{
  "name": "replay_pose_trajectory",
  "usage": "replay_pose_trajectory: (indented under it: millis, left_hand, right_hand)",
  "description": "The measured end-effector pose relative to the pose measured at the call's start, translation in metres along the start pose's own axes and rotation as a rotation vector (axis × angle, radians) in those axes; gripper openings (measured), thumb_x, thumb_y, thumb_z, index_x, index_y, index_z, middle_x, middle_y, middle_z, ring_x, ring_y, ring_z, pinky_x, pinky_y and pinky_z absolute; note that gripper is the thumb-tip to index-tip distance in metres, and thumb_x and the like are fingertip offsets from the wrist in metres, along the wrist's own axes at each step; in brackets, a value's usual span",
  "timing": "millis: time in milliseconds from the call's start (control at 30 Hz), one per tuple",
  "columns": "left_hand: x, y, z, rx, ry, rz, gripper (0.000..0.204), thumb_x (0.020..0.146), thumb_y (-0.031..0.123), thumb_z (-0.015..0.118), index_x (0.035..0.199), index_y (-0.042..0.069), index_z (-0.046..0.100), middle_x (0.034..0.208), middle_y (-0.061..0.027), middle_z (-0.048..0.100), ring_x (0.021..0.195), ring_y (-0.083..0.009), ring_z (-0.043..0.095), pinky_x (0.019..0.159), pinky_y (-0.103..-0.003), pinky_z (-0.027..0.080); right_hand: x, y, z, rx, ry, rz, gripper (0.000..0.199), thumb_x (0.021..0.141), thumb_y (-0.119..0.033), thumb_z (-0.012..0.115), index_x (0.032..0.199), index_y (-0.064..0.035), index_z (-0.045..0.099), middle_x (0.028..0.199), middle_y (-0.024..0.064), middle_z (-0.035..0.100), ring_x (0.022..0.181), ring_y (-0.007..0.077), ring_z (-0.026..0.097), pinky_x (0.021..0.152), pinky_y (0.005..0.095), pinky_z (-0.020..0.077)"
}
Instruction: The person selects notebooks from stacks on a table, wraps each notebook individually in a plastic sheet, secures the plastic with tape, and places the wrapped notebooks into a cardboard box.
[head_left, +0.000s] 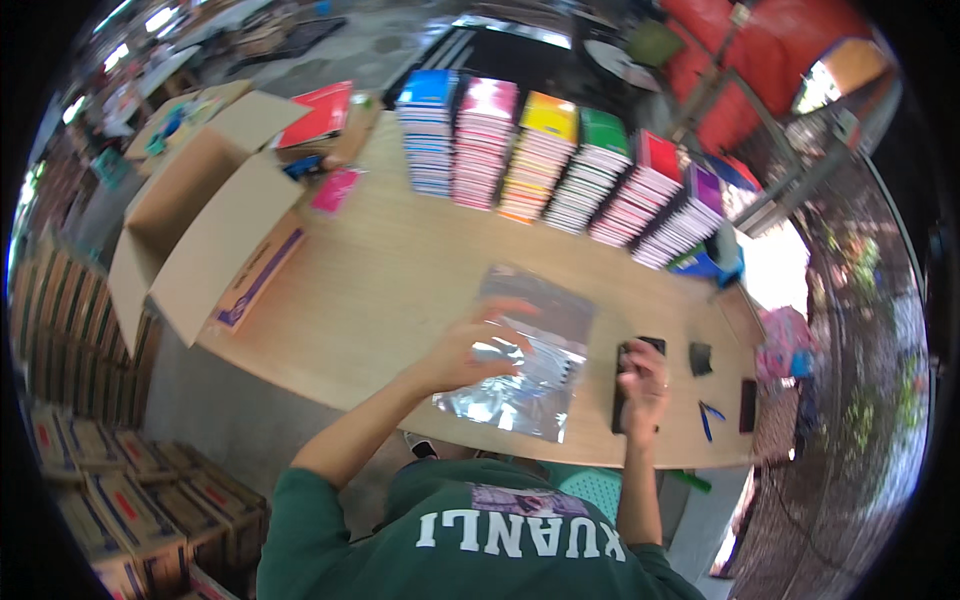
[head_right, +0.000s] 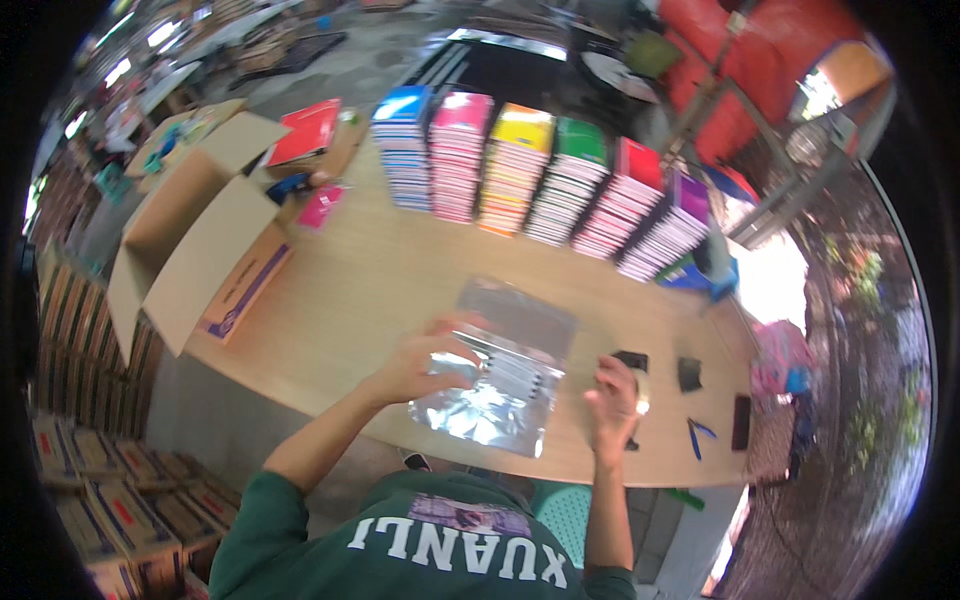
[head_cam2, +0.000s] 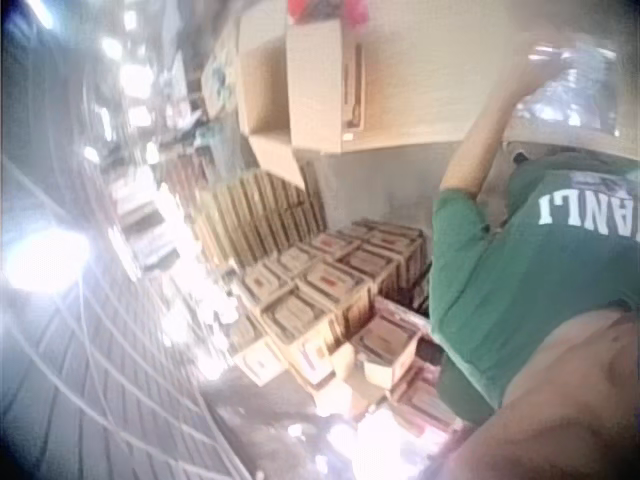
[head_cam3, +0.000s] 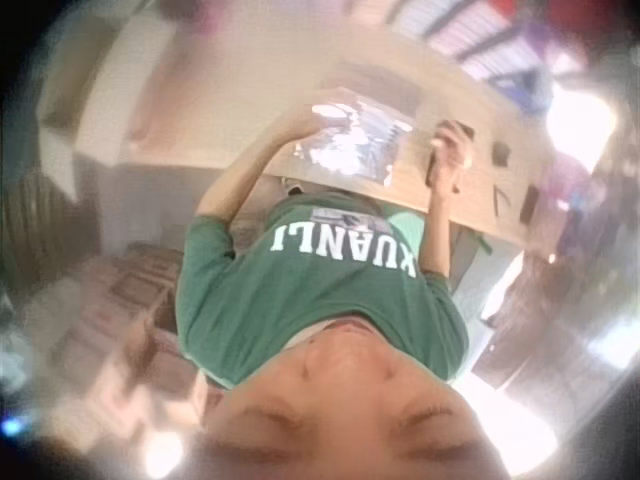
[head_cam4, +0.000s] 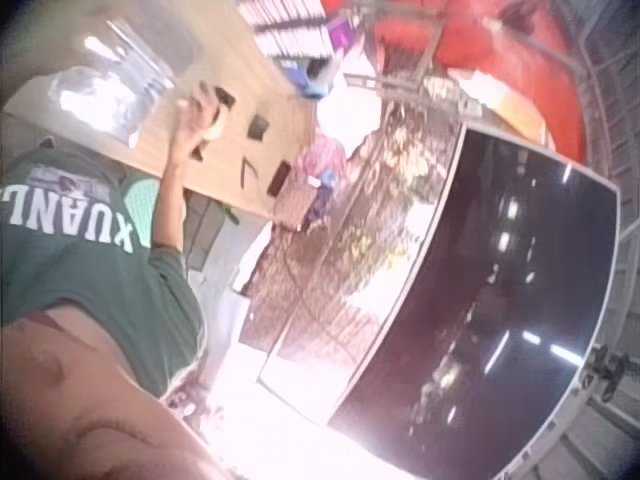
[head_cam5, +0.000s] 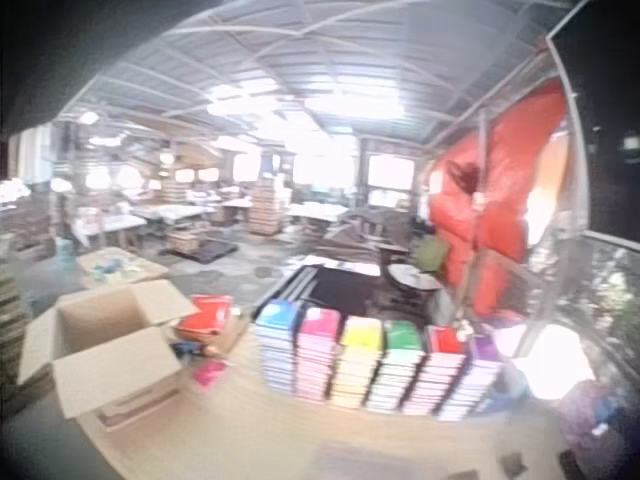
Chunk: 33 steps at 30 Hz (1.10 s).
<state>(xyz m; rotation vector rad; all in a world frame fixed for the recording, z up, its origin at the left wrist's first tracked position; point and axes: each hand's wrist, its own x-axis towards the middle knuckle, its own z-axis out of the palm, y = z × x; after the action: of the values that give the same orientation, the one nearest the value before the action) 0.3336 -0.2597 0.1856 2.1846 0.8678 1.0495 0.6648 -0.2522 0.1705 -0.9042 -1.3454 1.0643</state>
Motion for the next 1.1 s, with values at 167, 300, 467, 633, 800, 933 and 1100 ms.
replay_pose_trajectory:
  millis: [167,300,467,633,800,933,1100]
  left_hand:
    - [-0.031,-0.073,0.140,-0.352,0.357,-0.358,0.106,0.062,0.027,0.091,0.146,0.005,0.030,0.144,-0.0184,0.043,0.138,-0.0326,0.037,0.114,-0.047,0.029]
    - [-0.030,-0.065,0.165,-0.516,0.298,-0.375,0.104,0.064,0.020,0.089,0.146,0.003,0.028,0.143,-0.0169,0.041,0.135,-0.0302,0.040,0.112,-0.042,0.032]
    - [-0.036,-0.033,0.158,-0.069,0.637,-0.426,0.091,0.067,0.014,0.085,0.141,0.002,0.034,0.138,-0.0203,0.037,0.130,-0.0360,0.038,0.109,-0.045,0.035]
    - [-0.049,-0.022,0.159,0.156,0.541,-0.355,0.060,0.071,0.005,0.079,0.124,0.008,0.052,0.137,-0.0200,0.029,0.121,-0.0389,0.041,0.100,-0.044,0.043]
    - [-0.042,-0.015,0.139,0.243,0.360,-0.273,0.054,0.074,0.011,0.079,0.125,0.017,0.062,0.133,-0.0194,0.039,0.121,-0.0386,0.044,0.101,-0.048,0.040]
    - [-0.039,-0.019,0.108,0.470,0.074,-0.130,0.055,0.073,0.022,0.079,0.125,0.023,0.063,0.128,-0.0068,0.051,0.119,-0.0342,0.045,0.101,-0.044,0.037]
    - [-0.010,-0.036,0.059,0.426,-0.270,0.178,0.066,0.072,0.033,0.078,0.132,0.017,0.055,0.130,-0.0029,0.052,0.122,-0.0233,0.049,0.107,-0.050,0.034]
  right_hand:
    - [-0.051,0.146,0.036,0.154,-0.285,0.439,0.117,0.057,-0.025,0.096,0.147,-0.0020,0.025,0.143,0.0133,0.041,0.134,0.0265,0.040,0.112,0.0419,0.0352]
    - [-0.042,0.141,0.055,0.298,-0.210,0.266,0.117,0.059,-0.023,0.095,0.149,-0.0079,0.022,0.143,0.0119,0.041,0.133,0.0237,0.040,0.112,0.0409,0.0364]
    - [-0.022,0.034,0.073,-0.488,-0.051,-0.191,0.085,0.066,-0.023,0.089,0.139,-0.0096,0.046,0.148,0.0163,0.038,0.133,0.0365,0.042,0.110,0.0480,0.0360]
    - [-0.006,-0.015,0.048,-0.697,-0.216,-0.300,0.025,0.071,-0.019,0.082,0.087,-0.0068,0.068,0.143,0.0232,0.040,0.137,0.0413,0.033,0.111,0.0530,0.0287]
    - [0.038,-0.018,0.061,-1.246,-0.299,-0.106,0.019,0.071,-0.010,0.080,0.088,-0.0081,0.070,0.141,0.0181,0.043,0.127,0.0400,0.047,0.099,0.0538,0.0436]
    - [0.059,-0.038,0.045,-0.978,-0.203,-0.302,0.030,0.069,-0.017,0.081,0.093,-0.0082,0.067,0.128,0.0146,0.054,0.110,0.0333,0.059,0.081,0.0373,0.0529]
    - [0.077,-0.050,0.039,-1.091,-1.216,-0.415,0.031,0.075,-0.013,0.074,0.103,-0.0080,0.064,0.107,0.0049,0.063,0.089,0.0278,0.066,0.074,0.0409,0.0526]
